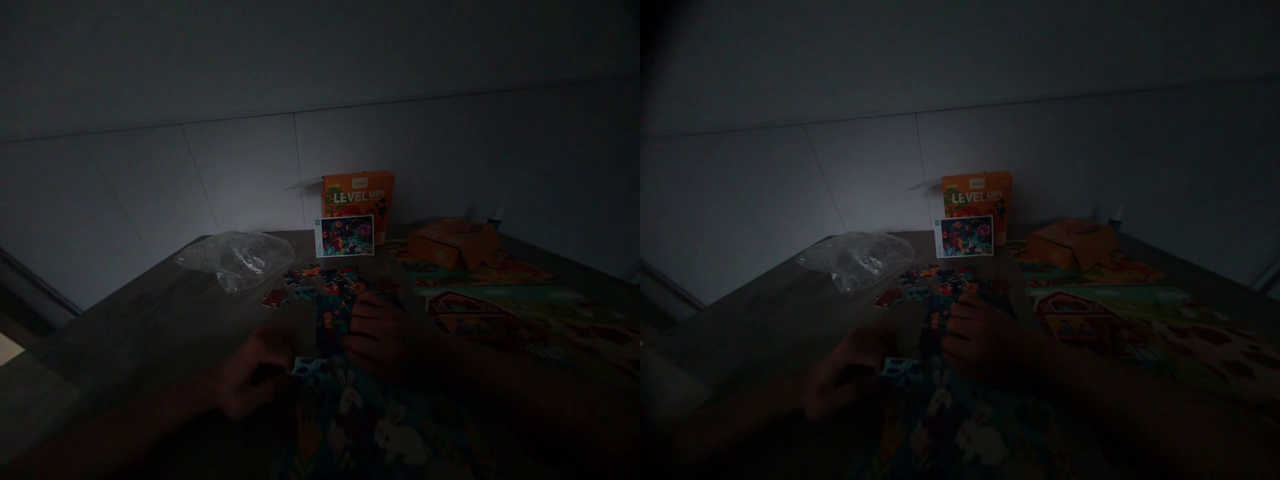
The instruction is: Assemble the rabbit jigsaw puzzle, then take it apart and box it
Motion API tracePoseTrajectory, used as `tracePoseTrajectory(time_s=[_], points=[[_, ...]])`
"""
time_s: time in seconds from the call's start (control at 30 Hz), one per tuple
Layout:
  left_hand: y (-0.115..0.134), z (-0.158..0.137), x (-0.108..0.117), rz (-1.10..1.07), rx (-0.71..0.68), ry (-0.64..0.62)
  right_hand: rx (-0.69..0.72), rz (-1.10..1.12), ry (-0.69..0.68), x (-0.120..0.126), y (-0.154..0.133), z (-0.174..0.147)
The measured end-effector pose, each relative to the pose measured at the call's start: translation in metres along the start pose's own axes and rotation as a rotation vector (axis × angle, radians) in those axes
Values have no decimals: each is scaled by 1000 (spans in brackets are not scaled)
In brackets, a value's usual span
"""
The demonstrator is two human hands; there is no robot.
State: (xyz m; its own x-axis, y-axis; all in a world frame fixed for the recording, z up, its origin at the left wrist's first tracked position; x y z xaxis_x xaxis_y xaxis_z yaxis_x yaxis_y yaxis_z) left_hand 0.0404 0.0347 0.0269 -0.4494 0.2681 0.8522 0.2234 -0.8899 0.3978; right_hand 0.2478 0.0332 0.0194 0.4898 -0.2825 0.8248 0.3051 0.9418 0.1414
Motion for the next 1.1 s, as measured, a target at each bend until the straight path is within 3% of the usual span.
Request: tracePoseTrajectory(time_s=[0.3, 0.53, 0.73, 0.93, 1.1], points=[[-16, -6, -6, 299, 183, 153, 5, -19, -7, -2, 2, -1], [-9, 2, -8, 343, 225, -45, 12, -14, 0, -2, 2, -2], [-16, -5, -9, 172, 232, -46, 3, -10, -9, -2, 2, -2], [-32, -13, -13, -310, 435, -41, -11, -9, -21, 0, 1, 0], [-22, -7, -9, -73, 268, -58, -4, -9, -12, 0, 1, 0]])
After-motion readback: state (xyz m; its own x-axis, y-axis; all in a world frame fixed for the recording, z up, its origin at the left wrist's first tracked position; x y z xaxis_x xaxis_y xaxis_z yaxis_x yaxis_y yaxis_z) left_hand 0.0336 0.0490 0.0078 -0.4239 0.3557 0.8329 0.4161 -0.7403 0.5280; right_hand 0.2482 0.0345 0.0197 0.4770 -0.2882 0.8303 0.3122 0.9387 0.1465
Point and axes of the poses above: each hand's wrist, its own z-axis towards the middle knuckle, its own x-axis out of the back of the hand, y = z × x, the point moved 4 cm from there along z, towards the middle knuckle, and after that the axes turned 8 degrees about z, right-handed, at the moved point
